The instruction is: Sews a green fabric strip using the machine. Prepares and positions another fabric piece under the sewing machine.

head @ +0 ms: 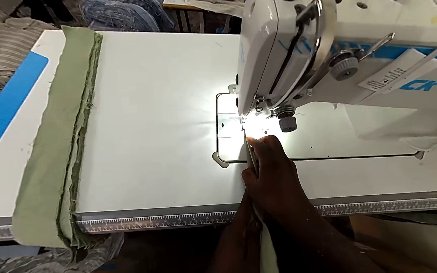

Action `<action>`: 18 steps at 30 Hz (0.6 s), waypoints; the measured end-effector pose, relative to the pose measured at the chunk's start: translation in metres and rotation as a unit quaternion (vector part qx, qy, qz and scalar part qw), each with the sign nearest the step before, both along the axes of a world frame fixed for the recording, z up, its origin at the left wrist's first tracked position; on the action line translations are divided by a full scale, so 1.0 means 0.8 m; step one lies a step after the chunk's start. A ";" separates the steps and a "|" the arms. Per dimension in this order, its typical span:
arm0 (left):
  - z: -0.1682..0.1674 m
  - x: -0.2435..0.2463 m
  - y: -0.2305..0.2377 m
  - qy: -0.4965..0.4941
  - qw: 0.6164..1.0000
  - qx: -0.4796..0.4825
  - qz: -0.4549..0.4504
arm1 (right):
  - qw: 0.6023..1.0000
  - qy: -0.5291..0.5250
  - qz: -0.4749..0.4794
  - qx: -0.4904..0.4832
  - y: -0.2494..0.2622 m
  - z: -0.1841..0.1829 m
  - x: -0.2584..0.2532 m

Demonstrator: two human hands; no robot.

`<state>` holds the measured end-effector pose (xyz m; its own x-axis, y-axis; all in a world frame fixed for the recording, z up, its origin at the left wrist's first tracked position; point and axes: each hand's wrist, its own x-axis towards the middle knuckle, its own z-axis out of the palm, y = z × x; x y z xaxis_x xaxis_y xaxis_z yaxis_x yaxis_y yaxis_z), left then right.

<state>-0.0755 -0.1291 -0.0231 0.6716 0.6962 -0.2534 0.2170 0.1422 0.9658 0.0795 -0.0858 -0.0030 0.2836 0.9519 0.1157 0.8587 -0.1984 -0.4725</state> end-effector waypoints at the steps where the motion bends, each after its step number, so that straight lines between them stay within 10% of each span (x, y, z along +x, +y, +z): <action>1: -0.001 0.000 0.000 -0.012 1.000 0.003 0.001 | 1.000 0.001 0.000 0.002 0.001 0.000 0.000; 12: 0.009 -0.003 0.002 0.013 0.997 -0.079 -0.013 | 1.000 0.005 -0.002 0.002 -0.001 0.000 0.000; 18: 0.067 0.017 0.028 0.300 0.914 0.229 -0.147 | 1.000 0.019 0.017 -0.002 -0.001 0.003 0.007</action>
<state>-0.0622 -0.1067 0.0307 0.6825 0.6334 -0.3648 0.6914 -0.3975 0.6034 0.0848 -0.0868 -0.0008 0.2556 0.9613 0.1028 0.8468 -0.1713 -0.5036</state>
